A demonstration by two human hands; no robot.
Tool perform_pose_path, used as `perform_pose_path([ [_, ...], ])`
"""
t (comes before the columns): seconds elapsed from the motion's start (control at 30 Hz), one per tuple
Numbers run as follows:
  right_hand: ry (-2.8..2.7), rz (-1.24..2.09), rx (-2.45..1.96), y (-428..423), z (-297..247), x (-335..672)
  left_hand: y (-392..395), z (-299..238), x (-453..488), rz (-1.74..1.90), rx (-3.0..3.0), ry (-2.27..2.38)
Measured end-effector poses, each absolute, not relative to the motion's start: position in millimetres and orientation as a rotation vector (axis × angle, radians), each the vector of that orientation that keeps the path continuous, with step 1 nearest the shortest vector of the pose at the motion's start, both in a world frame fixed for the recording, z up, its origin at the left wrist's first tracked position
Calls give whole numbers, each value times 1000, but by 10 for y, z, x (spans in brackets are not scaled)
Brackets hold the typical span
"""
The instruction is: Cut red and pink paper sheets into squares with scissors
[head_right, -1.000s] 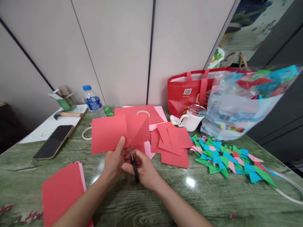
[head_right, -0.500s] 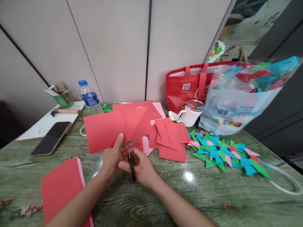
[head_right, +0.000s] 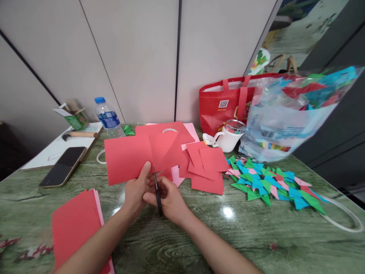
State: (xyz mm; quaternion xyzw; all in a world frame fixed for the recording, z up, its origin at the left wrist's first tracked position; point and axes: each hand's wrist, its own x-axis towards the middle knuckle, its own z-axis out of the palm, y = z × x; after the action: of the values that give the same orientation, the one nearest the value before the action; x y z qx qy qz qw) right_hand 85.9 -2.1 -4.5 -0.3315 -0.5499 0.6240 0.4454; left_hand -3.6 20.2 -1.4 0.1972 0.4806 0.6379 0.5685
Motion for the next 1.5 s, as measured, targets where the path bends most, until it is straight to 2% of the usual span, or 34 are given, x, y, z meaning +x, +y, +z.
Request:
perform_pose_path([
  [0.83,-1361,1510,-800,-33,-71,839,171,-16,-30,1476,436,1315],
  [1.5,-1291,1533,-775,-37,-64,832,179,-81,-67,1422,539,1223],
])
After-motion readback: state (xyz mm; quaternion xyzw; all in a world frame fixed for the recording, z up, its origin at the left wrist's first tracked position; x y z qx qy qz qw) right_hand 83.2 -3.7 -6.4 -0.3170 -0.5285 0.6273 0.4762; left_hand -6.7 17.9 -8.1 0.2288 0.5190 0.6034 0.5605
